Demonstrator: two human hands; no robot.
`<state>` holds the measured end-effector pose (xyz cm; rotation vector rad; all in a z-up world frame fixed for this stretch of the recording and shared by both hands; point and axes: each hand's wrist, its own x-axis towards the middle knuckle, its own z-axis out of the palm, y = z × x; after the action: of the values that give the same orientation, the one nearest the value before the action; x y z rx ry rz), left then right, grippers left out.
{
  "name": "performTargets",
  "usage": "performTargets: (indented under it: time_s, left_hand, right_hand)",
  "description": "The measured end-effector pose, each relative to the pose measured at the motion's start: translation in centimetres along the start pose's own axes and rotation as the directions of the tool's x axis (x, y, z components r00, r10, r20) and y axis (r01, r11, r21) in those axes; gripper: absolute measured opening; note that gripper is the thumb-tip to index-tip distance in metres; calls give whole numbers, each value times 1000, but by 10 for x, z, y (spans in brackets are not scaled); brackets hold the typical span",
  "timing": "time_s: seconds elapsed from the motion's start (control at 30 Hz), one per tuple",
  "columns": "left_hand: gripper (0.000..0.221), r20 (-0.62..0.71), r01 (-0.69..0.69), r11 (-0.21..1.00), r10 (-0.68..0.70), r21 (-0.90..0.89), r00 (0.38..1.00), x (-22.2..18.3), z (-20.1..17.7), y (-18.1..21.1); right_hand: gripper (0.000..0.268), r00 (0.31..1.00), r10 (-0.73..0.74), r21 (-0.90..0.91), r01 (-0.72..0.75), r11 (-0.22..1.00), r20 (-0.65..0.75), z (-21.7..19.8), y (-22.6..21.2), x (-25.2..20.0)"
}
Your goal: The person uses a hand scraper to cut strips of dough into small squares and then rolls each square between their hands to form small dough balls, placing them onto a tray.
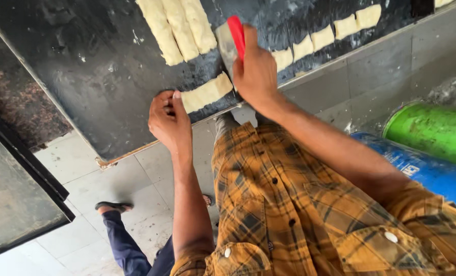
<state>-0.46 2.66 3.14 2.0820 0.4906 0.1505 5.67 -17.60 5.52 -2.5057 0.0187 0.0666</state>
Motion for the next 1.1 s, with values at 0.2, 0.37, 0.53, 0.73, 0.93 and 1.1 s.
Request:
performTargets:
  time_s: [0.2, 0.37, 0.53, 0.73, 0.93, 1.1]
  left_hand:
    - [24, 150, -36, 998, 44, -55, 988, 5, -14, -4]
    - [25, 245, -6, 997, 26, -82, 969, 12, -16, -8]
    - [21, 211, -3, 1000, 9, -29, 977, 4, -18, -7]
    - [12, -56, -152, 981, 160, 121, 986, -7, -24, -11]
    - [26, 68, -177, 975, 169, 132, 983, -13, -19, -10]
    - [18, 64, 158, 976, -150, -152, 987, -23, -20, -12]
  right_hand:
    - [66, 995, -88, 49, 86, 995, 40, -10, -25, -44]
    - [66, 988, -137, -1, 138, 990, 66, 39, -21, -20]
    - [66, 988, -134, 87, 127, 988, 80, 8, -31, -31]
    - [74, 938, -329, 79, 321, 944, 113, 40, -55, -49]
    - [66, 936, -198, 142, 162, 977, 291, 86, -1, -10]
    - [42, 914, -363, -71, 356, 932, -179, 13, 101, 67]
